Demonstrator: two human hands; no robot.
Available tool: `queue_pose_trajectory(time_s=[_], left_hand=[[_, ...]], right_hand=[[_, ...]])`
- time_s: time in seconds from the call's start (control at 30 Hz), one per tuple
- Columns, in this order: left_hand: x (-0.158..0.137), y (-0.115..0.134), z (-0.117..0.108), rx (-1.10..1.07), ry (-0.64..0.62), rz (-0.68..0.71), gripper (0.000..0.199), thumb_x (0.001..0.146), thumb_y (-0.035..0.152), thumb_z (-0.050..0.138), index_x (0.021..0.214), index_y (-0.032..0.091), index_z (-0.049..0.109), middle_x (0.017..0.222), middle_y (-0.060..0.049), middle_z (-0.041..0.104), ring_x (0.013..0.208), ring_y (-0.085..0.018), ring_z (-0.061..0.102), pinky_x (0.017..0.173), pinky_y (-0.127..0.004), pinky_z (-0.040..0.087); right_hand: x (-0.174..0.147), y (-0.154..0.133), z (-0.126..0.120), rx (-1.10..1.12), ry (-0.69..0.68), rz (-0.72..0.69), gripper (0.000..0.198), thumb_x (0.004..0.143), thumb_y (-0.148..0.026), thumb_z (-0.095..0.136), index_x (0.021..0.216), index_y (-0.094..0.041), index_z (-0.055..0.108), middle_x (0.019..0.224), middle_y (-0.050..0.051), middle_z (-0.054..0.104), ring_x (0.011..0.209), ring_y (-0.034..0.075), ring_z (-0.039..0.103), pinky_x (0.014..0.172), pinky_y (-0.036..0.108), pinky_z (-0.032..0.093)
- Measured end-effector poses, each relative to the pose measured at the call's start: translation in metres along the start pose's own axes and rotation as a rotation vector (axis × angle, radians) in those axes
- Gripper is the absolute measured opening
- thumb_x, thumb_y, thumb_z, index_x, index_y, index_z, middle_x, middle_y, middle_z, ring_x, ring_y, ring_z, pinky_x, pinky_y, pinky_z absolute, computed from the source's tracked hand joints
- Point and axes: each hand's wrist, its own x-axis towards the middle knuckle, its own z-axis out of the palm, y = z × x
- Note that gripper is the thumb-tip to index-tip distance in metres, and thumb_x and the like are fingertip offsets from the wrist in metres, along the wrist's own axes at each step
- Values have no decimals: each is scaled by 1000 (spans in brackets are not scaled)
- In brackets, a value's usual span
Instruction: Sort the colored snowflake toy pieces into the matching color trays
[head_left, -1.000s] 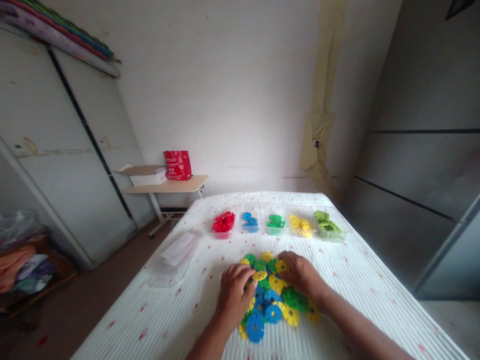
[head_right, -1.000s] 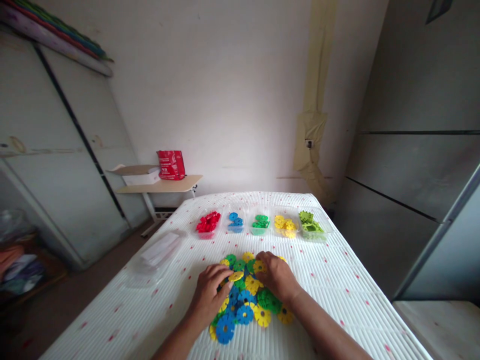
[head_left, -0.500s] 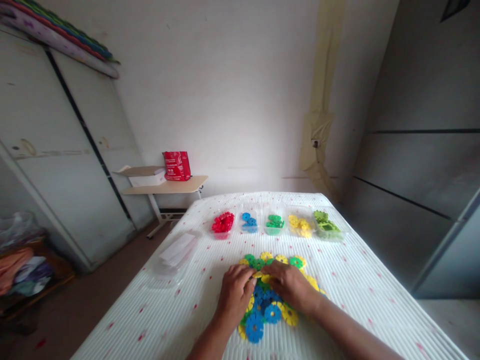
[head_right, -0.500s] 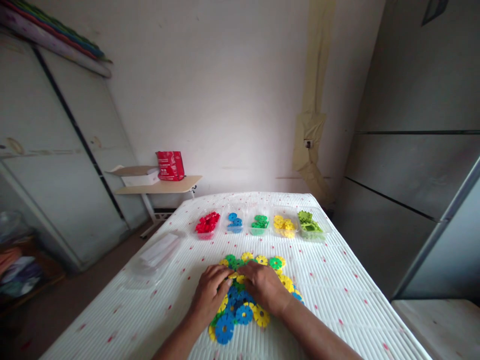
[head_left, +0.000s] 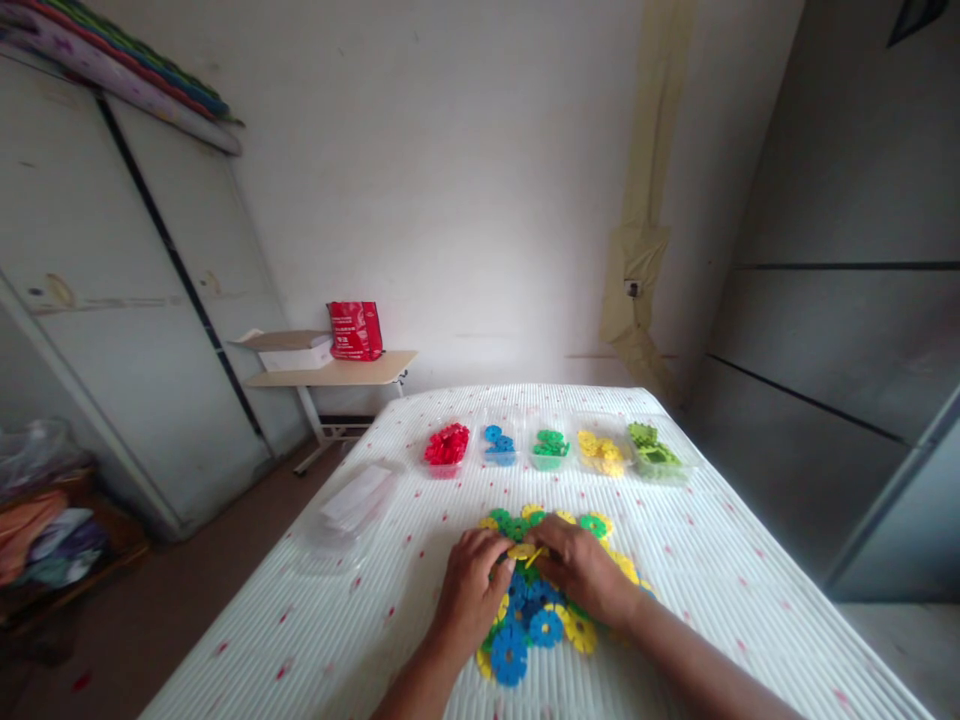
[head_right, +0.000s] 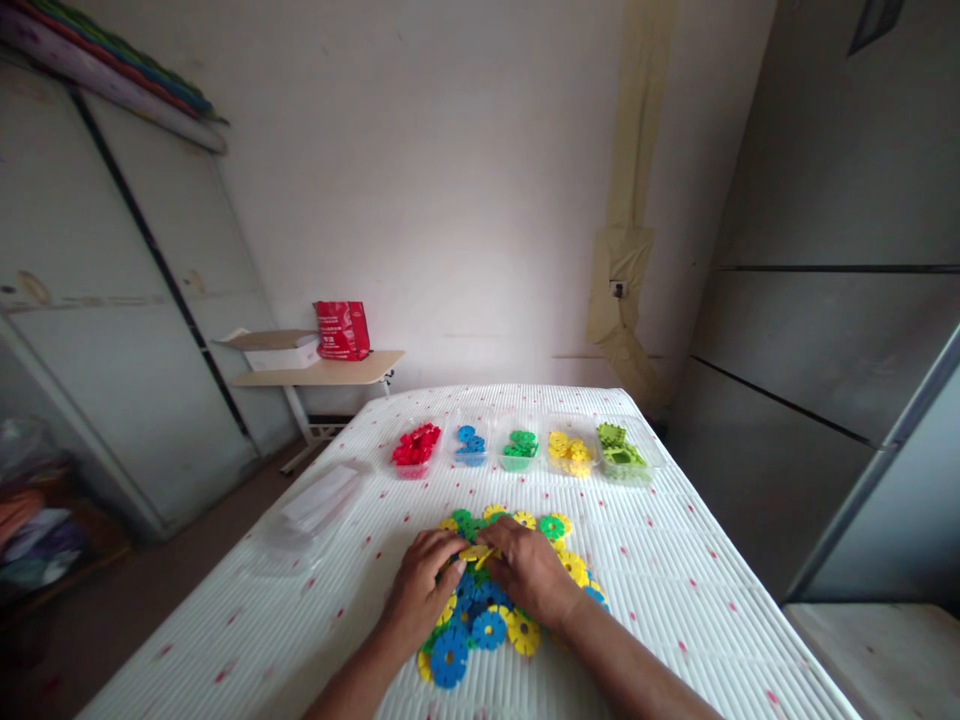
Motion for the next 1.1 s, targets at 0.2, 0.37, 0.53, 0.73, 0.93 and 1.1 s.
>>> queue_pose_trajectory(time_s=[0.2, 0.37, 0.53, 0.73, 0.93, 1.1], left_hand=[[1, 0, 0, -19, -13, -2, 20, 83, 25, 47, 96, 21, 62, 96, -7, 64, 95, -22, 56, 83, -38, 45], [1, 1, -1, -31, -31, -25, 19, 83, 24, 47, 94, 21, 62, 95, -7, 64, 94, -22, 56, 83, -39, 45], [0, 0, 0, -37, -16, -33, 20, 84, 24, 45, 95, 20, 62, 96, -7, 64, 95, -22, 55, 85, -39, 44], [0, 2, -3, -62, -13, -22, 19, 82, 24, 49, 93, 21, 64, 95, -6, 64, 95, -22, 55, 85, -39, 44], [0, 4, -5, -86, -11, 6, 19, 78, 24, 54, 93, 22, 66, 96, -6, 64, 96, -22, 56, 86, -39, 45], [-2, 4, -6, -109, -21, 3, 22, 75, 24, 57, 96, 22, 65, 99, -7, 63, 99, -22, 55, 90, -40, 44]], right_hand=[[0, -2, 3, -44, -21, -18, 18, 78, -8, 48, 82, -20, 62, 87, 3, 57, 82, 14, 57, 70, 22, 42], [-1, 1, -3, -2, 32, -7, 17, 75, -9, 51, 86, -19, 59, 85, 3, 58, 77, 14, 56, 67, 22, 42], [-1, 6, -19, 25, 88, 121, 10, 81, -23, 49, 80, -18, 58, 72, 0, 58, 63, 11, 52, 57, 21, 39], [17, 38, -68, -147, 356, 260, 20, 80, -33, 48, 68, -18, 55, 56, -2, 53, 52, 11, 46, 49, 21, 35], [43, 68, -104, -319, 472, 398, 21, 70, -18, 49, 85, -18, 65, 71, 4, 66, 60, 16, 58, 60, 26, 43], [32, 63, -91, -304, 331, 337, 26, 71, -14, 46, 84, -18, 67, 74, 5, 69, 67, 17, 62, 64, 26, 45]])
